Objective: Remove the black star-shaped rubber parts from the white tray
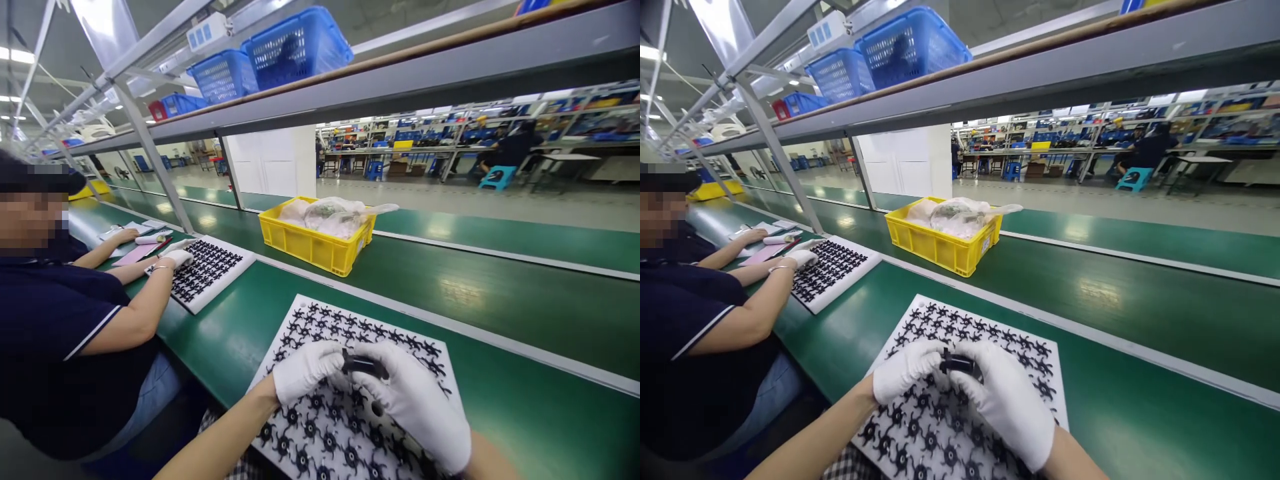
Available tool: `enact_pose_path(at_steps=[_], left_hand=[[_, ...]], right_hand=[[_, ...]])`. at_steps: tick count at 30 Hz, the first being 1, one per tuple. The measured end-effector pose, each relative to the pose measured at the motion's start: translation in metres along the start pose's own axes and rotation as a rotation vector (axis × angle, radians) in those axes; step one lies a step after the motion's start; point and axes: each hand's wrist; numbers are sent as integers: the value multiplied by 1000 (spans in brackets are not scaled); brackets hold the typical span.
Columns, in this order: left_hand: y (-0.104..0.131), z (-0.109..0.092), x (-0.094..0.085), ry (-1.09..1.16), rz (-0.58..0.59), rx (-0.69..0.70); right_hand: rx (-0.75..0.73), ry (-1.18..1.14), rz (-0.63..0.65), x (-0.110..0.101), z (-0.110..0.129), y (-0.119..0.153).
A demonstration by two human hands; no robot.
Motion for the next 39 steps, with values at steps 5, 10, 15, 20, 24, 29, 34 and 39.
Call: enact_pose_path(at_steps=[5, 10, 15, 20, 24, 29, 34, 39], left_hand=[[3, 15, -25, -43, -133, -10], [18, 23, -32, -155, -278, 13], [36, 25, -18, -230, -403, 85], [42, 33, 0, -135, -472, 93], [46, 44, 9, -38, -468, 65], [50, 40, 12, 111, -515, -37], [50, 33, 14, 138, -501, -32], [55, 34, 23, 149, -577, 61]], right_hand=[[116, -108, 70, 22, 5, -24], [188, -202, 140, 31, 15, -45], [206, -337, 201, 30, 16, -42], [209, -387, 255, 33, 14, -33], [183, -476, 225, 32, 17, -29], [184, -534, 190, 30, 22, -25], [159, -630, 192, 31, 27, -21], [133, -689, 263, 29, 29, -19]])
Point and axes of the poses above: each hand's wrist, its own y-axis away from the middle knuckle, its own x-axis out of the palm, z = x × y, and after that the axes turned 1 degree about z, right-handed
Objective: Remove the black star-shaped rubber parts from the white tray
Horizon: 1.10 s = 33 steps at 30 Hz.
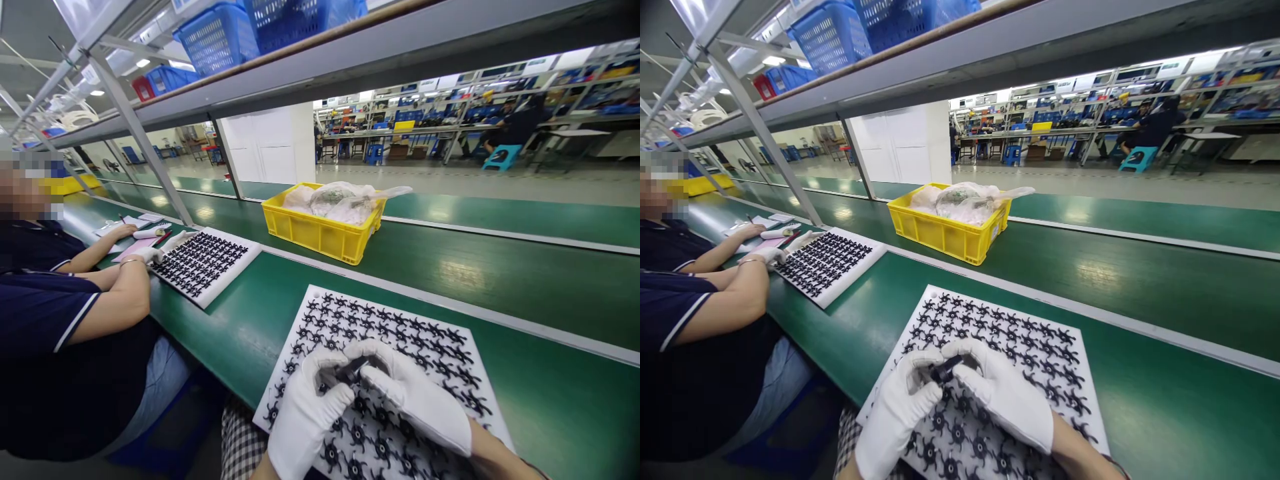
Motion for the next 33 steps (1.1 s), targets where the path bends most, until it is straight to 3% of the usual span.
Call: enact_pose_path(at_steps=[5, 9, 12, 20, 33], left_hand=[[8, 0, 5, -53, -24, 27], [9, 1, 10, 41, 12, 58], [9, 1, 15, 85, 46, 66], [8, -7, 22, 108, 24, 41], [3, -1, 22, 92, 6, 47]], right_hand=[[35, -3, 103, -4, 5, 1], [135, -48, 148, -9, 5, 5], [117, -43, 177, -12, 3, 7], [87, 39, 124, -13, 3, 6], [67, 82, 144, -15, 6, 4]])
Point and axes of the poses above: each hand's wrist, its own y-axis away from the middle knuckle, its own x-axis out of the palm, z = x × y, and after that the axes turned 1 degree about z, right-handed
